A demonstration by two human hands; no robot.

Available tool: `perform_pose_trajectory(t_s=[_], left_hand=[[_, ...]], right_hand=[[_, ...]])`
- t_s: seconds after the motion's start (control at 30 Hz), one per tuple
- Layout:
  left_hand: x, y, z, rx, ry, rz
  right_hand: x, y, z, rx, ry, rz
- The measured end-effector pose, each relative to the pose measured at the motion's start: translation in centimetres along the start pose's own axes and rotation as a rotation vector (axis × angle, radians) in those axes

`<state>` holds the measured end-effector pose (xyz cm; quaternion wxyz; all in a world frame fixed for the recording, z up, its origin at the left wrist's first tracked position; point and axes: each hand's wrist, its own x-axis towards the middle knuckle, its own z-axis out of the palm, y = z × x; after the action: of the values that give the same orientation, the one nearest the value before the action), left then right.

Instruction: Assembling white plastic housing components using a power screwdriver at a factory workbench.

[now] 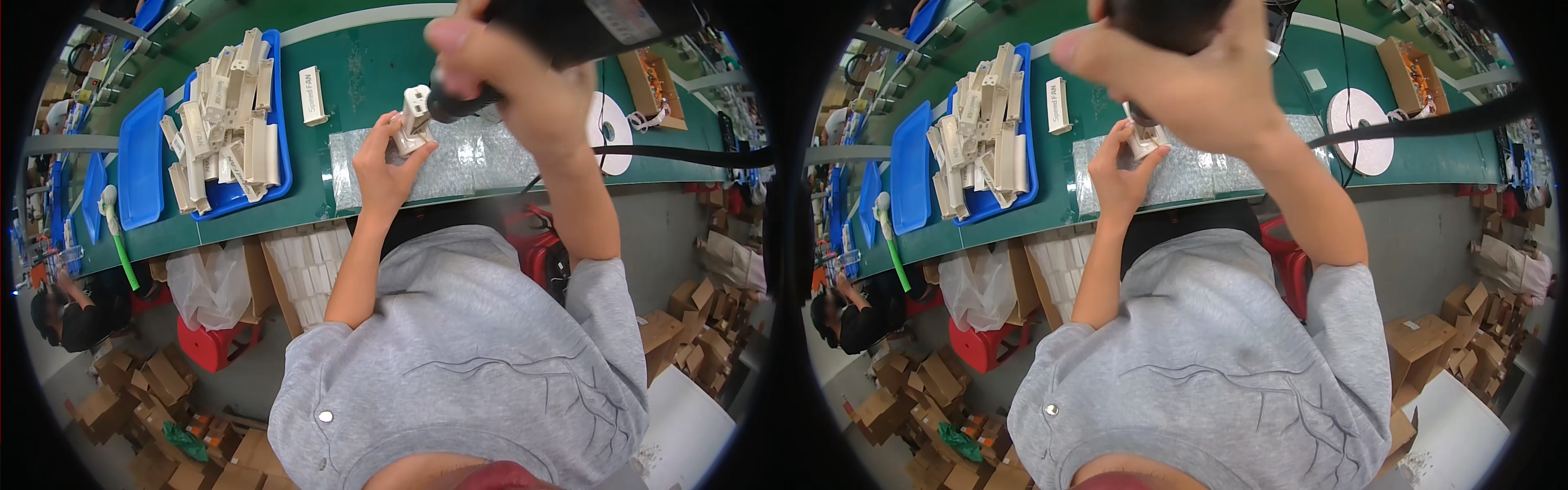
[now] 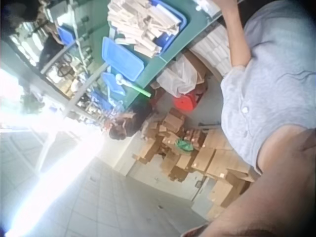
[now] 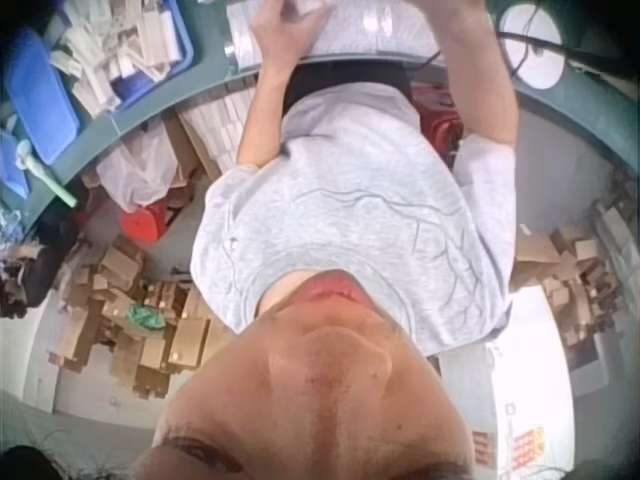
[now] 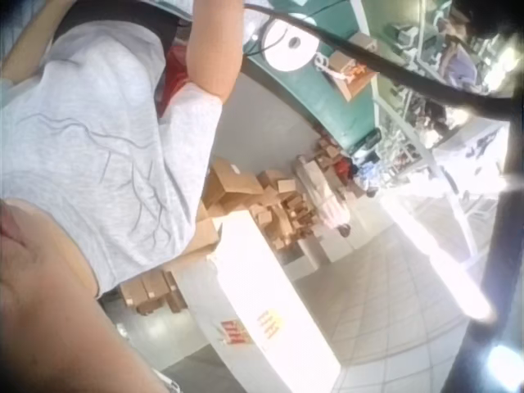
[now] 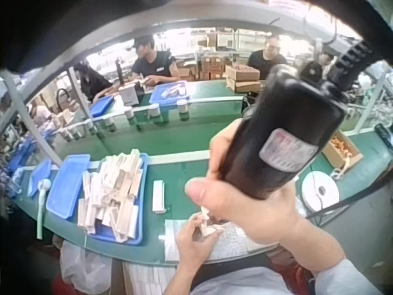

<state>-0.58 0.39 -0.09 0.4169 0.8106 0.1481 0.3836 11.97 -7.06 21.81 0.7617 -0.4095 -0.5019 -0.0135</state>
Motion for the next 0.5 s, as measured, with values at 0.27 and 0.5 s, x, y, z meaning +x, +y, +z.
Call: perform_pose_trajectory(t_s=[0.27,0.5], left_hand=[[0.4,0.6,0.3,-0.069,-0.044,-0.037],[0.2,-0.1,0.1,-0.044,-0.035,-0.019]], right_hand=[[4.5,-1.9,-4.0,-0.354,0.505,0.276],[2.6,-3.0,-1.6,-0.297,0.488,0.334]])
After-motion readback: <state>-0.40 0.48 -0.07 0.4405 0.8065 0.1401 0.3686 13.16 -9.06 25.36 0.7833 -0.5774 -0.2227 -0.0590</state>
